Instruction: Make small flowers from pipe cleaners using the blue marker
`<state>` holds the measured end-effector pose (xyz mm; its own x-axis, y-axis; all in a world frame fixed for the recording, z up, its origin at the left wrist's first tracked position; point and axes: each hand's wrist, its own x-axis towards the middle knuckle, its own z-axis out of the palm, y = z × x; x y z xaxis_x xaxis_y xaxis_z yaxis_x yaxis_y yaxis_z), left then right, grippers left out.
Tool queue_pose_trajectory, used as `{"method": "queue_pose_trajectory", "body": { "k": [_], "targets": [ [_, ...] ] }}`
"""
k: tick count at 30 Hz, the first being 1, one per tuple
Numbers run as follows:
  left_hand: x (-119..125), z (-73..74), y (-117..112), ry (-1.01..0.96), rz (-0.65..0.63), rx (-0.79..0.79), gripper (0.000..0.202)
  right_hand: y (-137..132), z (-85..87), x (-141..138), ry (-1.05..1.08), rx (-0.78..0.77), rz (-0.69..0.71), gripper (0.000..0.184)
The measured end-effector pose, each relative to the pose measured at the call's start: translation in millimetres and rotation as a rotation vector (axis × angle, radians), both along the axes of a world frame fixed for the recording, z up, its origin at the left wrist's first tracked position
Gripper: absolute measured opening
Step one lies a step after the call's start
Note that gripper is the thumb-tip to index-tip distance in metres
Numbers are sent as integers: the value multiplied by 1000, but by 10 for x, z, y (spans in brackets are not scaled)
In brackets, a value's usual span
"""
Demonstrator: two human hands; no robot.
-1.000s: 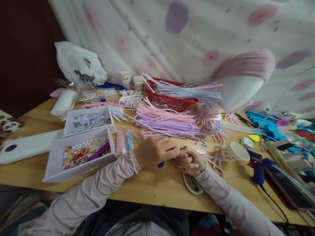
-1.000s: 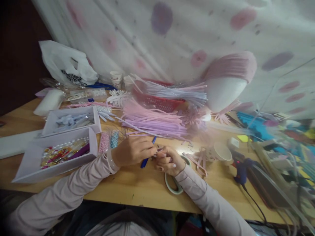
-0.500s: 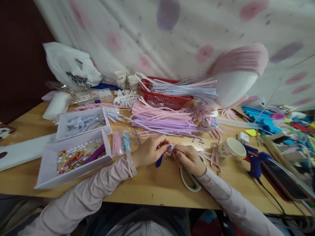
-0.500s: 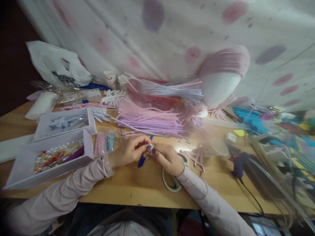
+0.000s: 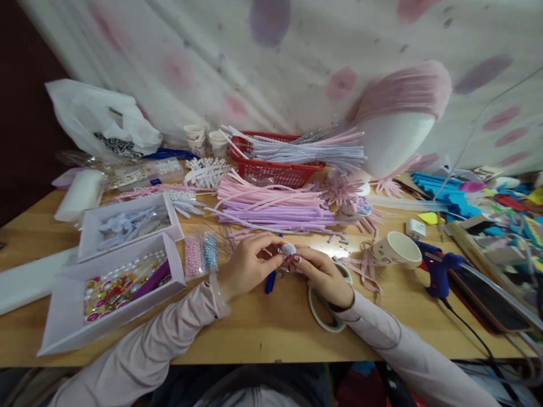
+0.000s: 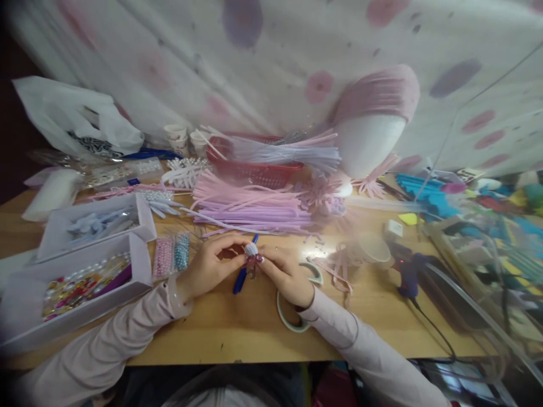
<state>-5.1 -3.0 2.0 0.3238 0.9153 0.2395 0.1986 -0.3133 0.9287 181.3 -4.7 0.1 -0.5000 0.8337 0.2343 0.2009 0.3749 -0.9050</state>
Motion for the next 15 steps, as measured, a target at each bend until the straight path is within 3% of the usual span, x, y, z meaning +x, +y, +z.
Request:
{"method": "queue_pose_trajectory", "body": {
  "k": [3,5,10,12,15],
  "targets": [
    [-21,13,-4,51,24,95,18,2,5,28,-119,242,-139,20],
    [-31,-1,-5,113,25,180,23,-10,-8,30,-156,319,-254,21],
    [0,-71,-31,222,-2,296,31,-54,-73,-15,-121,185,-223,14],
    [19,-75,-50,182,15,249,31,-59,-87,-24,-111,179,-208,14],
    [31,-63,-64,51,1,52,29,-48,-90,-8,-103,221,-195,16]
  ]
}}
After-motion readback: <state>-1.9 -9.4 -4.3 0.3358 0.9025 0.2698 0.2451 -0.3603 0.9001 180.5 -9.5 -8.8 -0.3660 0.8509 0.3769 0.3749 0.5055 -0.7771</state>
